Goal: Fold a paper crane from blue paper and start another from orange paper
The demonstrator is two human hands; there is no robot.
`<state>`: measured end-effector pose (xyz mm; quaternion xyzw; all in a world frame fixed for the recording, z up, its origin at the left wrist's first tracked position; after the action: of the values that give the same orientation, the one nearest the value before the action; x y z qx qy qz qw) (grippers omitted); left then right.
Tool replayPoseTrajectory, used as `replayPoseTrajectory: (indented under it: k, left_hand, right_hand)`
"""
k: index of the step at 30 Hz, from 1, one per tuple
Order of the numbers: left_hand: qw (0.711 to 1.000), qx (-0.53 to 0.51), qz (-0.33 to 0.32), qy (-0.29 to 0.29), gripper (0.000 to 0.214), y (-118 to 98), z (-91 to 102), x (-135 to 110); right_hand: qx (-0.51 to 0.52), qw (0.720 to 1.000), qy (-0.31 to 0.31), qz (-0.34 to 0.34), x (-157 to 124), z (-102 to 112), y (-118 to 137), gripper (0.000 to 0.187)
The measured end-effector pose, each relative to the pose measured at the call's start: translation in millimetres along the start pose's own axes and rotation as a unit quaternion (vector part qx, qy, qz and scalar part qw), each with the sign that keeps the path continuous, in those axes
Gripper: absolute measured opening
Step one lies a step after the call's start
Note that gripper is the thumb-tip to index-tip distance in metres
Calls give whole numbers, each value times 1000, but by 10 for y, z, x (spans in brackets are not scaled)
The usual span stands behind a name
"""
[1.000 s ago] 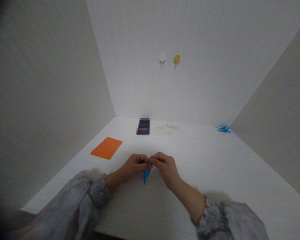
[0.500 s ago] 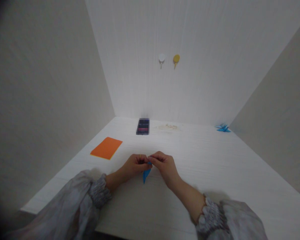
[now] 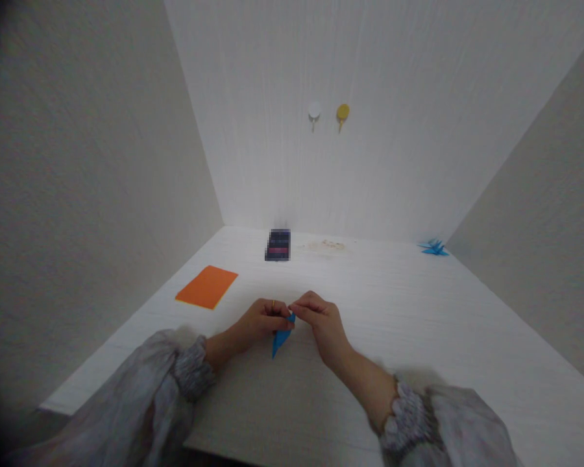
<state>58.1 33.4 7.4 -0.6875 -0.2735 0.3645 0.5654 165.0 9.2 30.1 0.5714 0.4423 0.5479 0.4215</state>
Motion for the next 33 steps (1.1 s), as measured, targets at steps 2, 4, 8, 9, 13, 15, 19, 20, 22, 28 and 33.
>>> replayPoseTrajectory:
  k: [2,4,8,9,13,15,19,20,22,28,33]
  left_hand:
    - [1000,4,-1,-3,11,-10,2,-6]
    - [1000,20,14,5,12,20,-8,-9]
    - [998,52,33,23,15,91,-17,-11]
    - [998,52,28,19,16,91,-7,-10]
    - [999,45,23,10,17,83,27,-5]
    - [999,39,19,9,17,76,35,-4]
    - [999,30,10,0,15,65,49,-4]
    - [1000,29,11,-1,14,65,49,-3]
    - [999,28,14,-1,14,68,46,-2]
    - [998,48,27,18,16,122,7,14]
    - [998,58,9,-12,18,102,60,24]
  right_hand:
    - [12,1000,-4,1,15,7,-1,8]
    - [29,999,-29,4,57,64,11,9]
    - [75,991,-109,24,162,258,24,5]
    - [73,991,-113,20,177,279,5,5]
    - [49,997,-44,-32,169,184,-138,11]
    - [38,998,-4,-49,138,111,-193,16]
    - [10,997,31,-64,92,49,-224,16]
    - [2,997,36,-67,85,41,-221,15]
    - [-14,997,44,-68,80,31,-203,16]
    - [-34,999,-17,-12,156,139,-95,18]
    - [-47,997,5,-58,156,120,-157,23]
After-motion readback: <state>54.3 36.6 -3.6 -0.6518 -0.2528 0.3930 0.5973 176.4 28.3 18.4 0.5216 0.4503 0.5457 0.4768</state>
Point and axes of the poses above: each hand's wrist, its own x-axis towards the middle knuckle, its own z-axis out of the back of the hand, y = z × x, the point moved 6 cm from there along x, towards the middle knuckle, and after that the axes turned 5 degrees about z, right-handed, at the moved point
